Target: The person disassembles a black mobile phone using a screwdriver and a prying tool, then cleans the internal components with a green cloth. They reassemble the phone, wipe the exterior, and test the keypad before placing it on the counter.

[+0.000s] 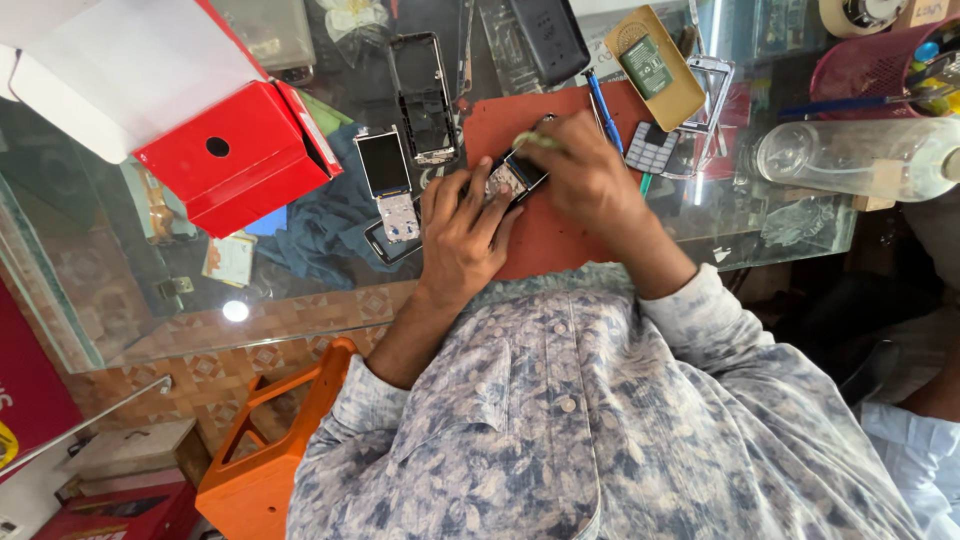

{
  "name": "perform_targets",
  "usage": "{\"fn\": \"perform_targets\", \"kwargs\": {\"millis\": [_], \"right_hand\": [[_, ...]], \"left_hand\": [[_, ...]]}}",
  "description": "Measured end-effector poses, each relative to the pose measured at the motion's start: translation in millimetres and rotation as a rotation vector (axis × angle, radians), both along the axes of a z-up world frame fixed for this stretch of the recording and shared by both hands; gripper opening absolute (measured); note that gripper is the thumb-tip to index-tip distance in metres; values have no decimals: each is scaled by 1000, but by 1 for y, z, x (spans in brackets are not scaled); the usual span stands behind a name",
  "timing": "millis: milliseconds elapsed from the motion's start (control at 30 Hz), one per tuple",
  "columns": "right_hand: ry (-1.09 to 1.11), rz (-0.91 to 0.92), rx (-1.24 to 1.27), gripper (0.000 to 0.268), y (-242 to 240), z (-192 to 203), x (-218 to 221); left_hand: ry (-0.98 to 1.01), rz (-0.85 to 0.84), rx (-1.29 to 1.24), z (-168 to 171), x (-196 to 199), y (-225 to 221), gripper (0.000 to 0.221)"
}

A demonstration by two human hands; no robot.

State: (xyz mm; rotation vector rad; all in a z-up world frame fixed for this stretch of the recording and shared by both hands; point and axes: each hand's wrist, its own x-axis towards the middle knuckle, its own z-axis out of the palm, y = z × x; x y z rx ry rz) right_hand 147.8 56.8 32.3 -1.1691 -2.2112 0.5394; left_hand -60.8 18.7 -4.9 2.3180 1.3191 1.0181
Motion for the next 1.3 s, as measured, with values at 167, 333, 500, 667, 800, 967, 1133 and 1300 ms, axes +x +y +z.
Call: {"fn": "perform_targets", "kwargs": {"millis": [167,333,500,667,800,967,1133,1300], "right_hand": [[4,147,59,47,-5,4,16],[-27,-20,41,48,3,-4,14],[34,146,30,42,-9,-4,6],[-6,31,51,42,-13,-10,32],[5,63,76,43,-17,-7,12],[4,59,44,41,0,-3,-6],[-38,-134,56,39,0,-7,9],[-1,-142,31,42,-26,-3,-4]], "left_hand": [[18,3,21,-1,0,1,33],[28,0,20,-3,0,0,34],[31,2,6,-1,-1,0,34],[17,-3,31,-3,0,1,34],[32,-16,22,-2,-2,2,33],[51,-9,12,0,-1,1,35],[88,-18,36,3,0,1,42],[125,-17,14,5,1,2,37]]}}
